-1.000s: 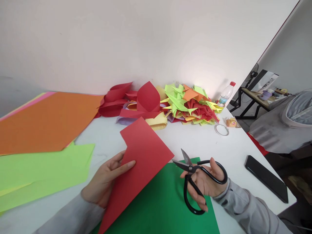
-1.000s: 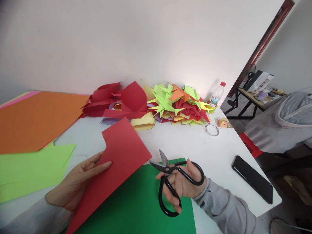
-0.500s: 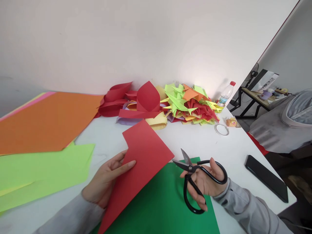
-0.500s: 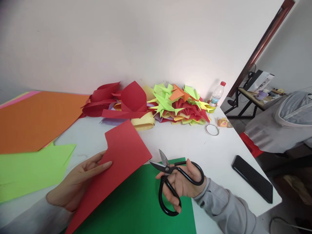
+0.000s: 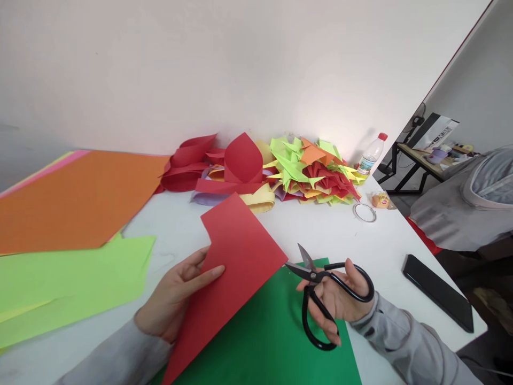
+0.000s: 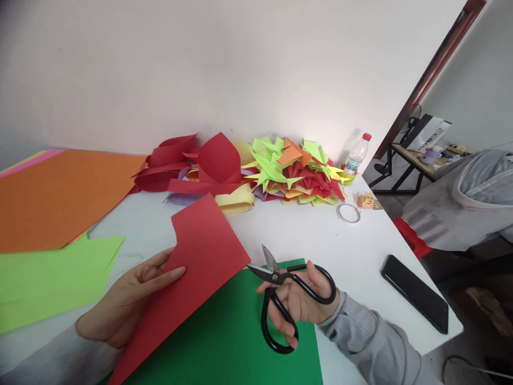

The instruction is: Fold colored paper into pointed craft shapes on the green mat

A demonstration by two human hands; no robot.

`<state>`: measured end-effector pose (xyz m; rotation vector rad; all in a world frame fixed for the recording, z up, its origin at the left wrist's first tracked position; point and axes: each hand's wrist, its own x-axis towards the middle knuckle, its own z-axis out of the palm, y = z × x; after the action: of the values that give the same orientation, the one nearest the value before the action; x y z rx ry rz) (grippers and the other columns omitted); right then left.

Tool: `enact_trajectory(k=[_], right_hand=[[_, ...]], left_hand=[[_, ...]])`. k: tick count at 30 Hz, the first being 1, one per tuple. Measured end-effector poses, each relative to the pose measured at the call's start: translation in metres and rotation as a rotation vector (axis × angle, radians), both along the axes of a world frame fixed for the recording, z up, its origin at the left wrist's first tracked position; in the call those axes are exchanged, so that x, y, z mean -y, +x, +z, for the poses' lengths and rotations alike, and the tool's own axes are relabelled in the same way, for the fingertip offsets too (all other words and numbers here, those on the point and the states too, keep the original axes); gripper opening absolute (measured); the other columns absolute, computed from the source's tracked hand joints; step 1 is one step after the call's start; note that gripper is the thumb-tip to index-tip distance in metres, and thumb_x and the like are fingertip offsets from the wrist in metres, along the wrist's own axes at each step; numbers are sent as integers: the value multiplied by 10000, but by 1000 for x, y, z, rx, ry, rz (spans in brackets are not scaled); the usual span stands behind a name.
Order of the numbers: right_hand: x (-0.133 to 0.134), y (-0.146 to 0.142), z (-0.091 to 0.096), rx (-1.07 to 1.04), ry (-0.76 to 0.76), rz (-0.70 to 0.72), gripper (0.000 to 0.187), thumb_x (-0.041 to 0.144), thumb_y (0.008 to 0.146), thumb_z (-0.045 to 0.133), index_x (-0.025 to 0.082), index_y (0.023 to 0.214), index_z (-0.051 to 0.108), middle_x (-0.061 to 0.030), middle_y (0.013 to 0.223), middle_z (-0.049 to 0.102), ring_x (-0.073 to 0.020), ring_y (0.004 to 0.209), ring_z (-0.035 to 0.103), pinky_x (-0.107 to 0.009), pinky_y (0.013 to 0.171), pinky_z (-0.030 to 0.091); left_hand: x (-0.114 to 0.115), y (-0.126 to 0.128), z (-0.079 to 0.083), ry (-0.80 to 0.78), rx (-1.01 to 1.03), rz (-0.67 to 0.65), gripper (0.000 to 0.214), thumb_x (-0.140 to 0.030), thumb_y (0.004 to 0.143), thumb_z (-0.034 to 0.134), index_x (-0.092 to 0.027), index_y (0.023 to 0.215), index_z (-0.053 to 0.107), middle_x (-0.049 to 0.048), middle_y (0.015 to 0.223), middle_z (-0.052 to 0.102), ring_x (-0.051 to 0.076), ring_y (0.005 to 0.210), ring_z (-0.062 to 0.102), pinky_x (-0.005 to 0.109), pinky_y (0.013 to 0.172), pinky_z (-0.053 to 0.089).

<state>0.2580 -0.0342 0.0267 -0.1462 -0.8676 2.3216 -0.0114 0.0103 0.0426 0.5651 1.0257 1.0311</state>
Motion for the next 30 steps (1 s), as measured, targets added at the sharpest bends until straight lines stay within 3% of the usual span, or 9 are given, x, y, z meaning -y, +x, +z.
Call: enact_trajectory(k=[11, 20, 25, 30], right_hand=[[2, 1, -5, 114, -12, -105, 769, 730, 806, 443, 83, 1219, 490, -85, 766, 613, -143, 507, 550, -229, 374, 388], [2, 0, -6, 201, -82, -134, 883, 794, 819, 85, 99, 1201, 472, -69, 735, 583, -141, 493, 516, -245, 378, 372], [-1, 4, -7, 215, -100, -82, 927, 800, 807, 47, 81, 1217, 465, -76, 711, 582, -149, 473, 513, -252, 374, 369], [-2, 5, -6, 150, -92, -56, 818, 742, 861, 152, 79, 1223, 467, -73, 721, 584, -153, 487, 523, -247, 373, 378]], left_hand=[[-4, -3, -11, 43, -69, 21, 673, -260, 442, 902, -239, 1051, 617, 46, 975, 762, 266, 722, 732, 271, 524, 608], [4, 4, -1, 87, -148, -8, 613, -294, 462, 896, -211, 1007, 628, 61, 953, 764, 271, 787, 726, 251, 562, 604], [5, 5, 3, 38, -167, -38, 614, -277, 427, 907, -217, 980, 647, 41, 878, 772, 235, 624, 717, 254, 534, 591], [7, 8, 4, 33, -209, -39, 615, -295, 425, 908, -200, 977, 654, 54, 882, 770, 262, 712, 726, 259, 548, 596]])
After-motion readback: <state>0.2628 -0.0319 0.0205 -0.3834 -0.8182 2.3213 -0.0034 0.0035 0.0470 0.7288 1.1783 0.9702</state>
